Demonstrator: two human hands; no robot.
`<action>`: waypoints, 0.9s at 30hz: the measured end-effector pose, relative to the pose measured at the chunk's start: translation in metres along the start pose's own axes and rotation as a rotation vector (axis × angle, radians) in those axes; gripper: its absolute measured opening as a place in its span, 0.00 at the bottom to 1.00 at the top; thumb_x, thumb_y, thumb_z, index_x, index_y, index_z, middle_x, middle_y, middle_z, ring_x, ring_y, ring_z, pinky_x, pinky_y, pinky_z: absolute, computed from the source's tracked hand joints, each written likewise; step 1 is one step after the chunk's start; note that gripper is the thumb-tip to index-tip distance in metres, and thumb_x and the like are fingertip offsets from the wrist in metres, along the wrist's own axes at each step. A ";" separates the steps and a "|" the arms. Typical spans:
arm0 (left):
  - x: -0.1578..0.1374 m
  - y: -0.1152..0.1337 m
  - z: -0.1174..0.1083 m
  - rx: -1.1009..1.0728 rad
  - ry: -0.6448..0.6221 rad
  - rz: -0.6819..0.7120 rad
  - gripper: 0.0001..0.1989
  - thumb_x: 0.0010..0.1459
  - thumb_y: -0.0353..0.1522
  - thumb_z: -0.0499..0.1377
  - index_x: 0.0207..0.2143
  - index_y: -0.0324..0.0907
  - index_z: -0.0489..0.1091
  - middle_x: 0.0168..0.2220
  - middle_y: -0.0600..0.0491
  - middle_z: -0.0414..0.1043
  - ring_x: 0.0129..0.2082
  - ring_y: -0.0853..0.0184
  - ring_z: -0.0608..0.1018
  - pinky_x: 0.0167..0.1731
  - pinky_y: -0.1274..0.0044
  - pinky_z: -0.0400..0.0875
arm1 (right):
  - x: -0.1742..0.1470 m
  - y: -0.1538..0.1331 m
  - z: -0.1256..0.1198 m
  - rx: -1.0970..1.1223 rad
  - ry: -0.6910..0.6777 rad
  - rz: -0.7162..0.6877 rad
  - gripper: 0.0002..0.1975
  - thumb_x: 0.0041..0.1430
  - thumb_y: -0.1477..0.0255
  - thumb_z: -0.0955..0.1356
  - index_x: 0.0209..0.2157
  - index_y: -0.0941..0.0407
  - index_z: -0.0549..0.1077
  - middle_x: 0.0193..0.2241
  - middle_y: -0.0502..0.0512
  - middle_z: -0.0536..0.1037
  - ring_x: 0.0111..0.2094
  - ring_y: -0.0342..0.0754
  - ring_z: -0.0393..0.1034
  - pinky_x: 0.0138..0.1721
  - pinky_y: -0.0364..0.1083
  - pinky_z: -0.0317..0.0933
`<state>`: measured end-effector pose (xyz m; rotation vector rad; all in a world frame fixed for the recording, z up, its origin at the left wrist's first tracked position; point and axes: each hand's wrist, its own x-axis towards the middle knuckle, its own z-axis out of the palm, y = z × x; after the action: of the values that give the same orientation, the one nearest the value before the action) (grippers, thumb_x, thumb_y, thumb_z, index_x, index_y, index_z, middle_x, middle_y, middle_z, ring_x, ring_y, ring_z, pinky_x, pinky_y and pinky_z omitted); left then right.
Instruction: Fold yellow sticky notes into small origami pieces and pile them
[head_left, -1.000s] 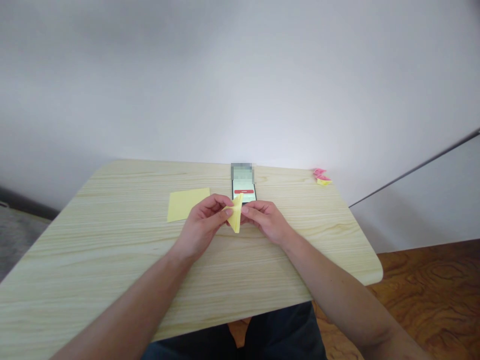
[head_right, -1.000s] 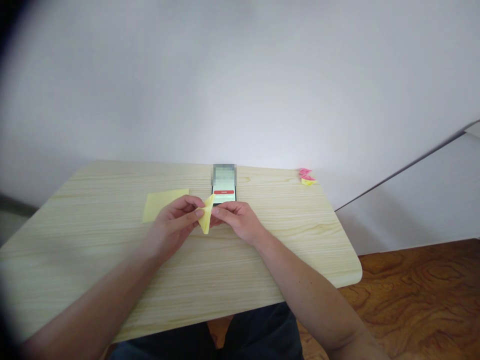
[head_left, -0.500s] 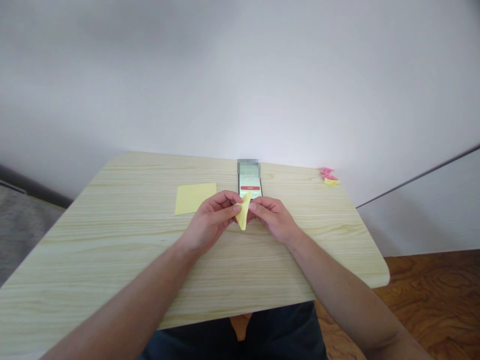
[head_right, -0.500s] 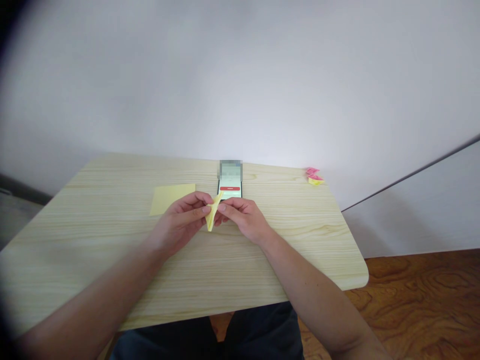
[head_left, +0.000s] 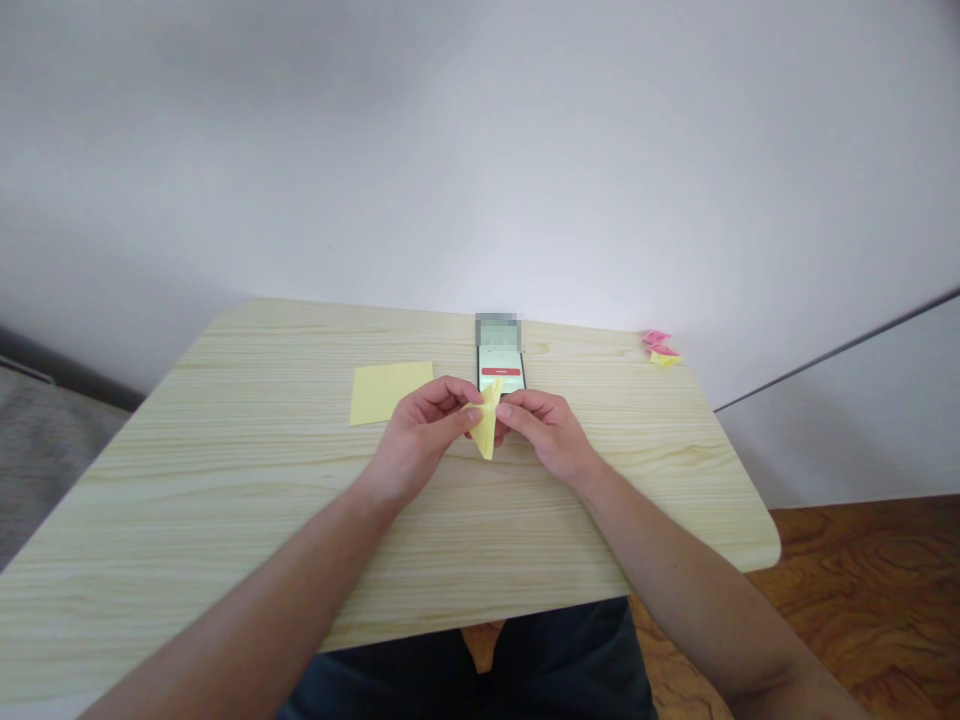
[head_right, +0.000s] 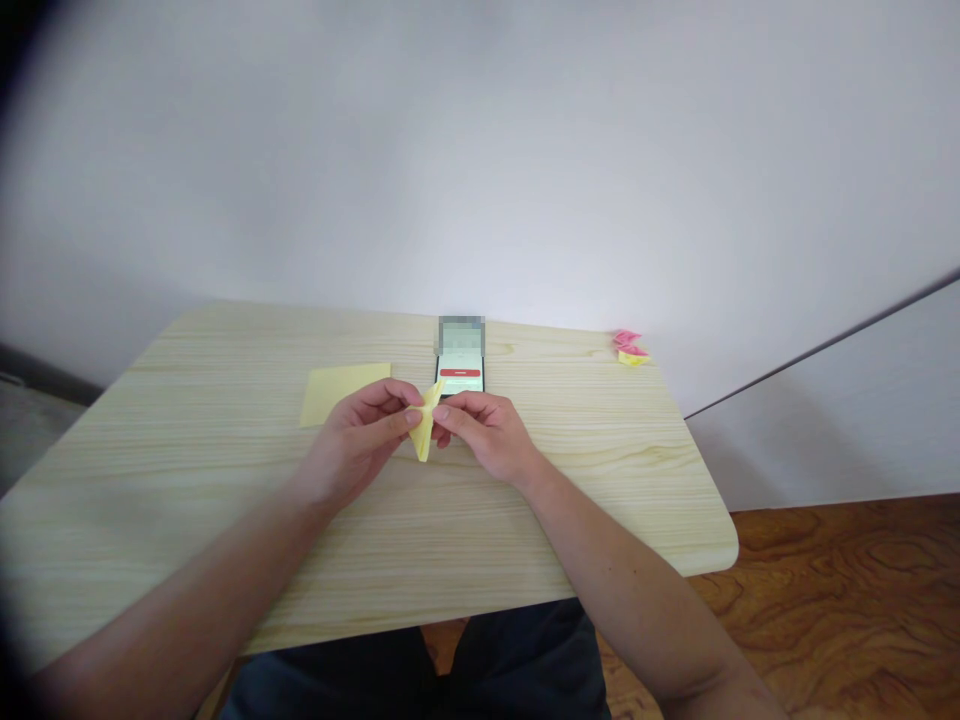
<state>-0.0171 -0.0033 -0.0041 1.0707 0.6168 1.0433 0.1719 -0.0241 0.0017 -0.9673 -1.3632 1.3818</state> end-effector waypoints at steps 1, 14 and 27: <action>0.000 -0.001 -0.001 0.029 0.015 0.013 0.09 0.57 0.33 0.68 0.38 0.42 0.73 0.31 0.51 0.77 0.32 0.64 0.79 0.36 0.71 0.73 | 0.000 0.000 0.000 -0.014 0.011 -0.006 0.13 0.61 0.58 0.73 0.34 0.54 0.81 0.29 0.52 0.81 0.31 0.46 0.75 0.39 0.48 0.71; -0.002 0.004 0.008 0.252 0.094 0.088 0.07 0.55 0.33 0.67 0.35 0.42 0.72 0.31 0.53 0.77 0.32 0.65 0.79 0.34 0.74 0.71 | -0.001 -0.001 0.002 -0.135 0.098 0.001 0.12 0.58 0.61 0.73 0.28 0.54 0.80 0.26 0.51 0.80 0.30 0.46 0.75 0.36 0.46 0.69; -0.003 -0.001 0.007 0.302 0.093 0.102 0.06 0.56 0.32 0.66 0.36 0.41 0.74 0.35 0.51 0.74 0.36 0.64 0.76 0.36 0.73 0.70 | -0.001 0.005 -0.001 -0.127 0.091 0.020 0.10 0.58 0.62 0.74 0.32 0.54 0.80 0.26 0.51 0.79 0.29 0.45 0.72 0.32 0.45 0.65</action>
<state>-0.0127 -0.0092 -0.0025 1.3326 0.8199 1.1160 0.1725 -0.0249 -0.0033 -1.1164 -1.3888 1.2621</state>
